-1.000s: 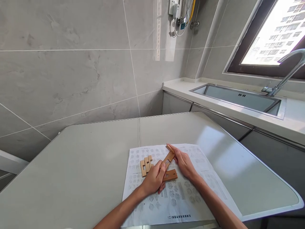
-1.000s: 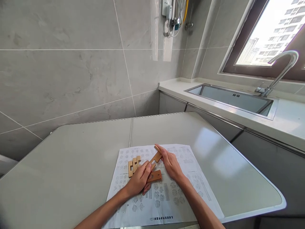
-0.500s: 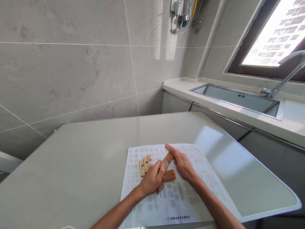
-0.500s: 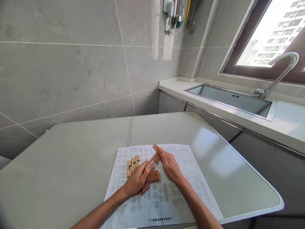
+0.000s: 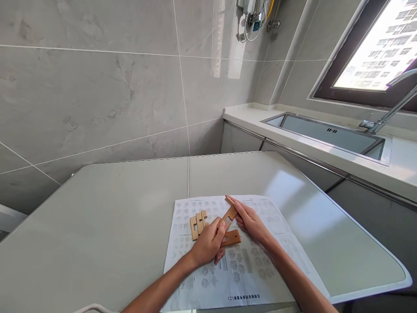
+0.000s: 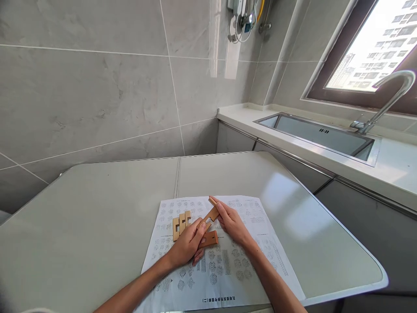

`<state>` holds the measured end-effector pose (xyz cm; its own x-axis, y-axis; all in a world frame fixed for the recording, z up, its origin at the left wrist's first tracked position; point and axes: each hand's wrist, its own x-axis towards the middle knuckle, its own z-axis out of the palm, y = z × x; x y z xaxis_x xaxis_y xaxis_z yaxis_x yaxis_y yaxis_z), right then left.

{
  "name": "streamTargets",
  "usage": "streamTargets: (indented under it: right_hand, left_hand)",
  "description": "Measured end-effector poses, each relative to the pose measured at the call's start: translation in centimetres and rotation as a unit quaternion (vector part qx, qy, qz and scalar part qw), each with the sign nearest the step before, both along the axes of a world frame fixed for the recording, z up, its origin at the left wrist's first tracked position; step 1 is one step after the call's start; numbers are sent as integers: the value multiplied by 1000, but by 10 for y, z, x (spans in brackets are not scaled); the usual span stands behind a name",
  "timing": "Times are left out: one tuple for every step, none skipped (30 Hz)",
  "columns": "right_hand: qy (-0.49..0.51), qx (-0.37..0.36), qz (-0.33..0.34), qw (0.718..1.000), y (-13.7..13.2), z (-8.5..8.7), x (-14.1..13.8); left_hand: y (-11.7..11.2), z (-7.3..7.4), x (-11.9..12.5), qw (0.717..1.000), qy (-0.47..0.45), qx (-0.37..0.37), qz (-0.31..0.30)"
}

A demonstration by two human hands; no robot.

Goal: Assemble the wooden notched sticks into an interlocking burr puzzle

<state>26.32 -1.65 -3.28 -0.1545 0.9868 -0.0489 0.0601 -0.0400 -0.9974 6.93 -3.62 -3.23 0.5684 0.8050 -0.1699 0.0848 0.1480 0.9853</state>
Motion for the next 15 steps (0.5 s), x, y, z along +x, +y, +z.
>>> streamTargets:
  right_hand:
    - [11,-13,14,1000,0,0,-1]
    - [17,-21,27,999,-1,1,-1]
    - [15,-23,36,999,-1,1,-2]
    - [9,-18,37,999,-1,2,-2]
    - [1,-10,36,999,-1,2,-2]
    - [-8,-2,33,999,-1,3,-3]
    - [-17,4,31,999,-1,3,-3]
    - [-27,8,29,999,-1,3,-2]
    - [-39,13,26,999,-1,3,-2]
    - [-53,23,23,998,0,2,-1]
    - [-68,38,19,997,1,2,0]
    - [-84,57,14,995,1,0,2]
    - [-98,77,9,992,2,-1,3]
    - [-109,96,5,989,2,-3,4]
    - [-118,110,2,987,3,-4,5]
  left_hand:
    - [0,0,0,1000,-3,-2,0]
    - [0,0,0,1000,-4,-3,0]
    - [0,0,0,1000,-4,-3,0]
    - [1,-1,0,1000,-2,-3,0]
    - [1,-1,0,1000,0,-3,1]
    - [1,-2,0,1000,2,-3,1]
    - [1,-2,0,1000,4,-3,2]
    - [1,-3,0,1000,5,-2,3]
    - [1,-3,0,1000,7,-1,3]
    - [1,-2,0,1000,8,0,2]
    - [0,-2,0,1000,9,1,1]
    - [0,-1,0,1000,10,2,-1]
    - [0,-1,-1,1000,11,2,-3]
    - [0,0,-1,1000,12,2,-5]
    - [0,0,-1,1000,13,2,-6]
